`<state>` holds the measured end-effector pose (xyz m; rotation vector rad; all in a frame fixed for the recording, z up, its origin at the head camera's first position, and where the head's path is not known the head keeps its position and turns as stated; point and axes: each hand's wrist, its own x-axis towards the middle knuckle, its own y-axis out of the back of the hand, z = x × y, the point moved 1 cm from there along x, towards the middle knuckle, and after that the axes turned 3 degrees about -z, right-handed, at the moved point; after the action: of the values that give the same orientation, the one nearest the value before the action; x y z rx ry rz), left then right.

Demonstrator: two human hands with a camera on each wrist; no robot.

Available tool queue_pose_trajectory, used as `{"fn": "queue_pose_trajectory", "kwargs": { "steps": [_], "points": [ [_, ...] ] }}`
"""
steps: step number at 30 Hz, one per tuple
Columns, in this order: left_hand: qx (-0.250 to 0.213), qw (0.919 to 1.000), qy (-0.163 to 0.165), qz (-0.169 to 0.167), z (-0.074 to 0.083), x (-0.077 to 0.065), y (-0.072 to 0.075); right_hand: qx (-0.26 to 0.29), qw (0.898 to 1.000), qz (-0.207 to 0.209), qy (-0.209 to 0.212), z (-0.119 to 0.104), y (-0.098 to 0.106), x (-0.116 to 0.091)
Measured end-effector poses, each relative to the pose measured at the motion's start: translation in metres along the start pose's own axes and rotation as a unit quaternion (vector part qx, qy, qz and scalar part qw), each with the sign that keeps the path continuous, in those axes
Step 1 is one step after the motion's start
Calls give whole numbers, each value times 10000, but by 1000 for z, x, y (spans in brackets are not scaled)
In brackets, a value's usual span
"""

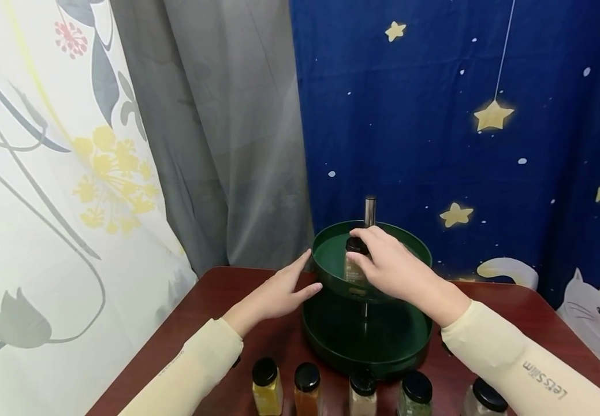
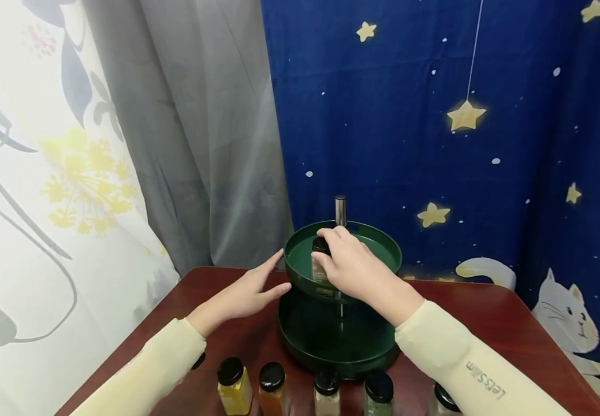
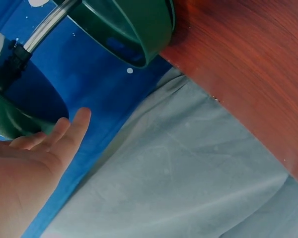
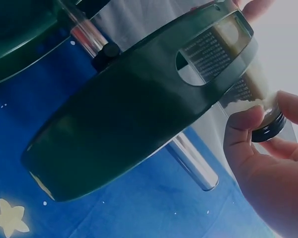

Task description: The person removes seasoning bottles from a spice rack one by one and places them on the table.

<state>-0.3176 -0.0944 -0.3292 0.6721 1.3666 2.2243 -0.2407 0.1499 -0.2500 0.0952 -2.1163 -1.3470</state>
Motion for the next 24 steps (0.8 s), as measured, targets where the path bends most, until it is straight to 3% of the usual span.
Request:
{"fn": "queue_pose_trajectory", "kwargs": {
  "steps": [5,11,18,24],
  "points": [
    [-42,9997,-208,89,0,-2,1,26,9998,178,133,1,9,0],
    [-8,9993,-365,93,2,-3,2,-80,9964,803,274,3,47,-15],
    [-19,9994,-314,138,2,-5,2,-649,9853,1551,289,10,82,-67],
    [2,9993,-340,182,-1,-5,3,-1496,9818,1170,32,40,74,-122]
  ]
}}
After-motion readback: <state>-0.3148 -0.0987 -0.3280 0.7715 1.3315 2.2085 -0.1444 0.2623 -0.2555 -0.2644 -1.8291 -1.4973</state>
